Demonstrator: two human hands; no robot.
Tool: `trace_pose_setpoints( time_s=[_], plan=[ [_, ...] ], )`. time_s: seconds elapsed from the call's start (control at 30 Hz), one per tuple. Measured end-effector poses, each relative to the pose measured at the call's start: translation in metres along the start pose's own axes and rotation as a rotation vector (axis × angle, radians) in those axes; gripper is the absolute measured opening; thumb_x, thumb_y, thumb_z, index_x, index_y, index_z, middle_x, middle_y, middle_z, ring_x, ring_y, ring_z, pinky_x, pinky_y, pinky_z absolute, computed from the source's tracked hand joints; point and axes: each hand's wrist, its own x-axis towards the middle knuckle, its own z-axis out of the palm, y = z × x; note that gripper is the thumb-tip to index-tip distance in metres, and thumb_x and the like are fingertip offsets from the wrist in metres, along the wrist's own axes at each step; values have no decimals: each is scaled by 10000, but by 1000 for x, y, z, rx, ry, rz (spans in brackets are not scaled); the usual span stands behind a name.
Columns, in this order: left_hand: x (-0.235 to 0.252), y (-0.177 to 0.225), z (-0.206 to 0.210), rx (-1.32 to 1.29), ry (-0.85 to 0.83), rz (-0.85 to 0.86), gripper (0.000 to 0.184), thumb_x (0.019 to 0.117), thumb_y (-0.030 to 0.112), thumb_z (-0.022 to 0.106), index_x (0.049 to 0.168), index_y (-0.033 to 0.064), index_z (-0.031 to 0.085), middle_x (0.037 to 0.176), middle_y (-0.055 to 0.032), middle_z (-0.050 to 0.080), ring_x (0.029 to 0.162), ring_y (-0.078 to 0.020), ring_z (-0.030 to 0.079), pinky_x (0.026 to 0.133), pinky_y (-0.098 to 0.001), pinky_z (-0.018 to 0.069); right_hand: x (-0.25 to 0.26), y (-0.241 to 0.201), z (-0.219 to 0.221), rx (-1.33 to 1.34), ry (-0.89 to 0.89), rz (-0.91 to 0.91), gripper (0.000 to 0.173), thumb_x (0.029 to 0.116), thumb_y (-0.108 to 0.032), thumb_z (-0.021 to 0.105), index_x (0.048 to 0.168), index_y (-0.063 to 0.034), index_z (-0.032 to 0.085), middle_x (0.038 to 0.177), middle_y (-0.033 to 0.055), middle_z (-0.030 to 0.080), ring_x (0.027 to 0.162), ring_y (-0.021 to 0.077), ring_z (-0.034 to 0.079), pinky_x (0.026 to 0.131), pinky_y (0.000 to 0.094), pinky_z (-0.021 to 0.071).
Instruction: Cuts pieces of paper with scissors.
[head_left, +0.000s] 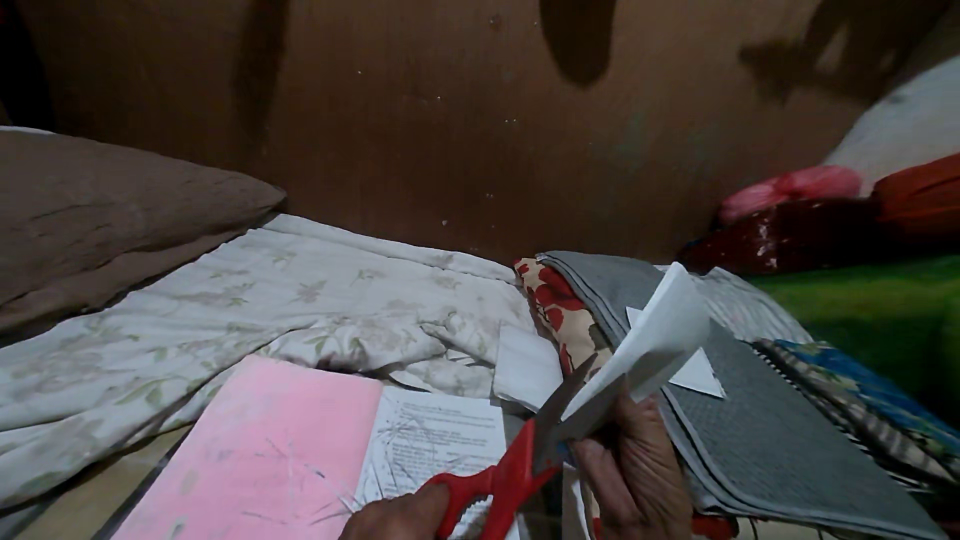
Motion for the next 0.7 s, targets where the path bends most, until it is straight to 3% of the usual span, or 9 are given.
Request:
trace_pose_setpoints(
  time_s=[0.23,0.47,0.6,0.7],
  plan=[
    [0,1,-1,-3,-15,-17,297,851,137,727,987,-120,666,784,-263,668,730,-437,668,649,-585,508,0,1,5,-3,46,-4,252,966,105,418,965,-77,592,776,52,732,706,152,747,634,344,650],
    [0,1,0,-1,-8,-41,321,867,156,724,1012,-125,665,828,-280,689,784,-462,690,696,-616,523,1,3,9,-85,166,28,223,1091,-86,294,1084,-133,512,821,-13,699,717,112,724,635,308,636],
    [1,1,0,-3,-29,-59,319,873,163,719,1015,-118,668,830,-277,688,787,-460,689,700,-616,522,4,3,8,39,200,28,253,1096,-110,278,1041,-125,524,754,15,696,630,143,718,568,324,634],
    [0,1,0,-13,-54,-52,332,882,171,718,1034,-120,669,854,-281,698,805,-460,695,713,-619,525,4,4,3,78,121,24,227,1057,-59,334,1049,-114,555,782,34,708,663,157,726,601,343,640]
  ],
)
